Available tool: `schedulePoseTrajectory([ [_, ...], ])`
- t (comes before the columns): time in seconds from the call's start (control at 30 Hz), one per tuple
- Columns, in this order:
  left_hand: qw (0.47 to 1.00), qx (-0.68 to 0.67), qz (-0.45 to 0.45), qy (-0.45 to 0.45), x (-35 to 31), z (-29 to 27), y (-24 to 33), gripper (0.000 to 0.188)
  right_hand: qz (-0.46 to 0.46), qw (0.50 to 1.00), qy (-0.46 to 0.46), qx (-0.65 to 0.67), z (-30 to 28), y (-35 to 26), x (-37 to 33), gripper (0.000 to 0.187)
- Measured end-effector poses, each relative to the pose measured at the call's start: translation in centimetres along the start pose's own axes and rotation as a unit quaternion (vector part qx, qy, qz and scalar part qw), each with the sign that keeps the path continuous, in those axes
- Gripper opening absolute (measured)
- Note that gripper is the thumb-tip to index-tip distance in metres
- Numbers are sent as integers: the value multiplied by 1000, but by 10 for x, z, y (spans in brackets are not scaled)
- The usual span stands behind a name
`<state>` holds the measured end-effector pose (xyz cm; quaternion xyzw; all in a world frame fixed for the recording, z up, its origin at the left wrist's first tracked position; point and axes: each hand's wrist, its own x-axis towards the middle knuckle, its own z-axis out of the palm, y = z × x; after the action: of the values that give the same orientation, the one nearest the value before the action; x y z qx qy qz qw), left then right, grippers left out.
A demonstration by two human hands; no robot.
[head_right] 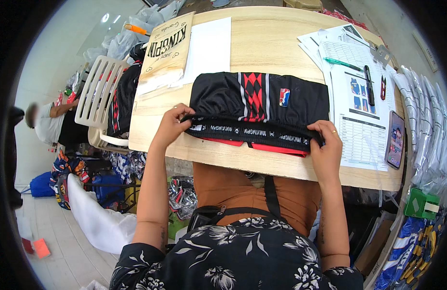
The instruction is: The person folds black athletic shorts with red and white accents on a wooden table, then places each folded pair into a clear plastic bag. The process is repeated for multiple pairs, with each item being neatly folded and packaged.
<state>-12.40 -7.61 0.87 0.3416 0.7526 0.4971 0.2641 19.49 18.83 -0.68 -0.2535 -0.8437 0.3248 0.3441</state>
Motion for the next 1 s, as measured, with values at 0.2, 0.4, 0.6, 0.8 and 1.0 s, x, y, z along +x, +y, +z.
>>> schedulePoseTrajectory([
  [0.2,928,217,229,196,-23,20,-11,26,-160,974,-24,-159,-21,-1,-15,40],
  [0.4,929,264,181,187,-59,17,-12,35,-42,976,-204,65,-56,-14,3,44],
  [0.6,894,250,372,14,-57,141,45,59,42,987,-95,-119,-18,42,77,34],
  [0.8,865,388,308,-79,-64,170,12,84,102,971,-209,-60,-30,39,31,23],
  [1.0,952,41,254,-168,-75,126,12,49,286,879,-193,328,-61,-40,-4,45],
])
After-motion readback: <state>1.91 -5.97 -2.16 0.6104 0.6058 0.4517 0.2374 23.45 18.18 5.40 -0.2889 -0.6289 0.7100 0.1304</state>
